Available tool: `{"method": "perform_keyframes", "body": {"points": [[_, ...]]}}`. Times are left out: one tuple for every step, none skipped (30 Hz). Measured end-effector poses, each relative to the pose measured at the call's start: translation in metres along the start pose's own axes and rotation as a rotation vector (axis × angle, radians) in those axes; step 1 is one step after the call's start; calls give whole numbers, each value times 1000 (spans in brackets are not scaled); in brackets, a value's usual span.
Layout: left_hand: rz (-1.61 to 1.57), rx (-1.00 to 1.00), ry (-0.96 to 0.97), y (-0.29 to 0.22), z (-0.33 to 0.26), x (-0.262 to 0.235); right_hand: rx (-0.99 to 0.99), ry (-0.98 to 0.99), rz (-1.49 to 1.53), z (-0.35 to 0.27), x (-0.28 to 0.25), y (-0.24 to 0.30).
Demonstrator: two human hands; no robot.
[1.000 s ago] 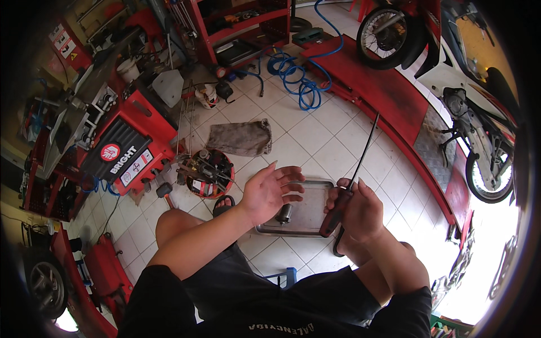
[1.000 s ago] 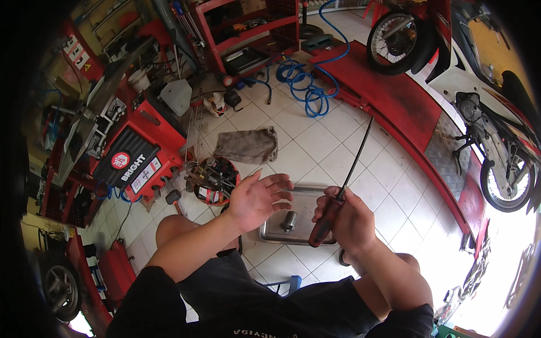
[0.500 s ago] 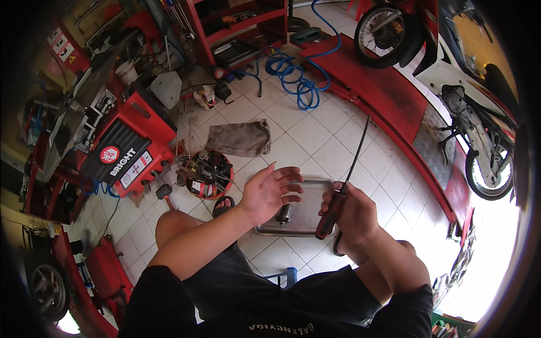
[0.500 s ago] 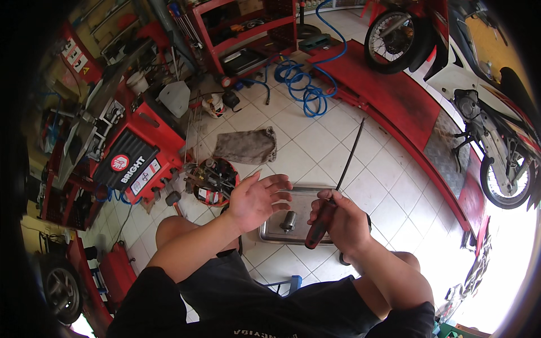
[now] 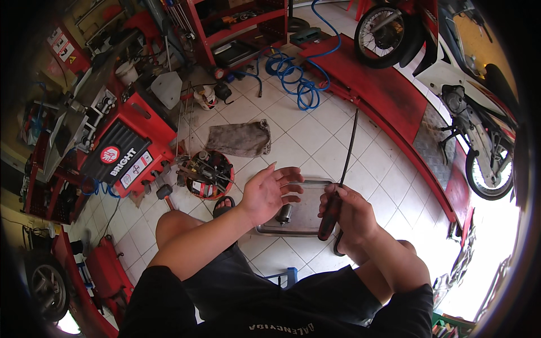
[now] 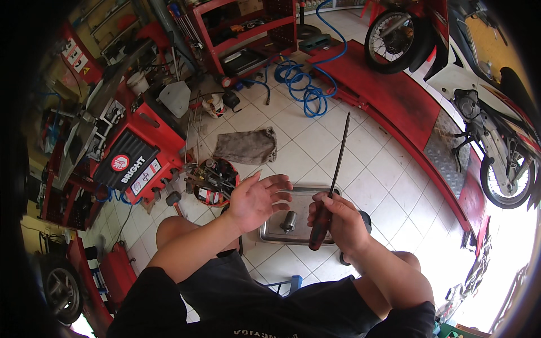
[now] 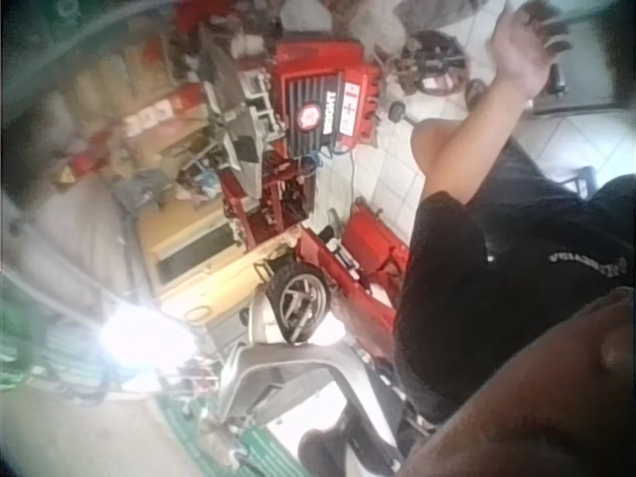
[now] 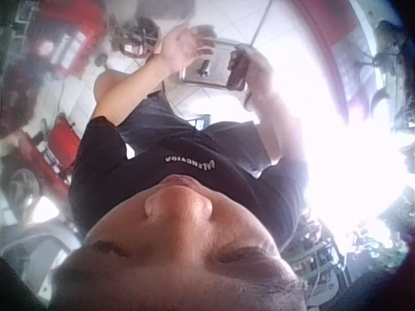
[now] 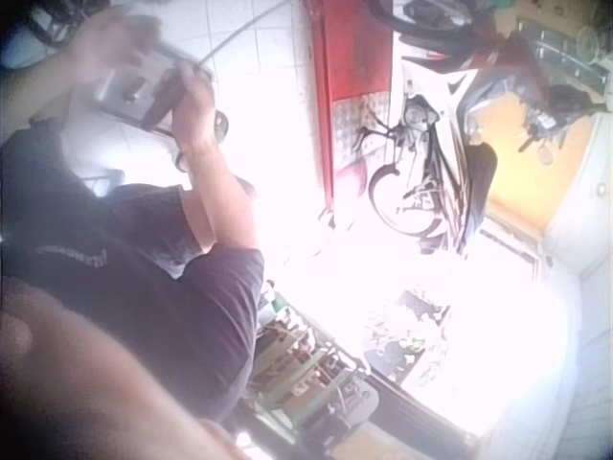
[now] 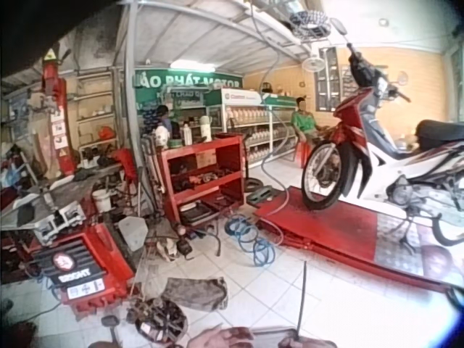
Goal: The person holds a cylindrical mechanical part and uses a screwdriver to pry and manipulate internal components. They rotate the part to access different sides and occasionally place it on a metal tray on the floor.
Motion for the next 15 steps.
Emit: {"method": "perform_keyframes", "body": {"points": [[4, 1, 0, 0, 0, 0, -30, -5, -7, -1, 0, 2], [7, 2, 0, 0, 0, 1, -60, -10, -13, -2, 0, 4], [10, 3, 1, 0, 0, 1, -91, -15, -21, -2, 0, 6], [10, 2, -1, 0, 0, 1, -81, -28, -29, -2, -1, 4], [10, 1, -2, 0, 1, 1, -71, -41, -38, -1, -2, 2], [11, 0, -4, 0, 1, 0, -62, -53, -45, 0, -3, 0], [9, -1, -8, 1, 1, -1, -16, -50, -44, 0, -4, -2], [8, -3, -12, 1, 0, -1, 31, -47, -43, 1, -5, -4], [5, -6, -18, 1, 0, -2, 79, -44, -40, 1, -5, -6], [6, -6, -18, 1, 0, -2, 75, -54, -32, 0, -4, -5], [8, -5, -18, 0, 0, -2, 71, -64, -24, -1, -1, -4], [8, -3, -15, 1, 0, -1, 67, -74, -19, -2, 1, -3], [10, -2, -10, 0, 0, 0, 47, -81, -20, -2, 0, -2], [11, -1, -4, 0, 1, 1, 27, -87, -20, -3, 0, -1], [13, 0, 0, 0, 1, 3, 7, -93, -20, -3, 0, -1]]}}
Point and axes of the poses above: each hand's wrist, its own z-axis towards the middle knuckle, its own x-axis out of the palm, y = z × x, the point moved 3 cm from there along z, towards the middle knuckle, and after that the axes turned 1 degree about -x, right-handed, at the moved point
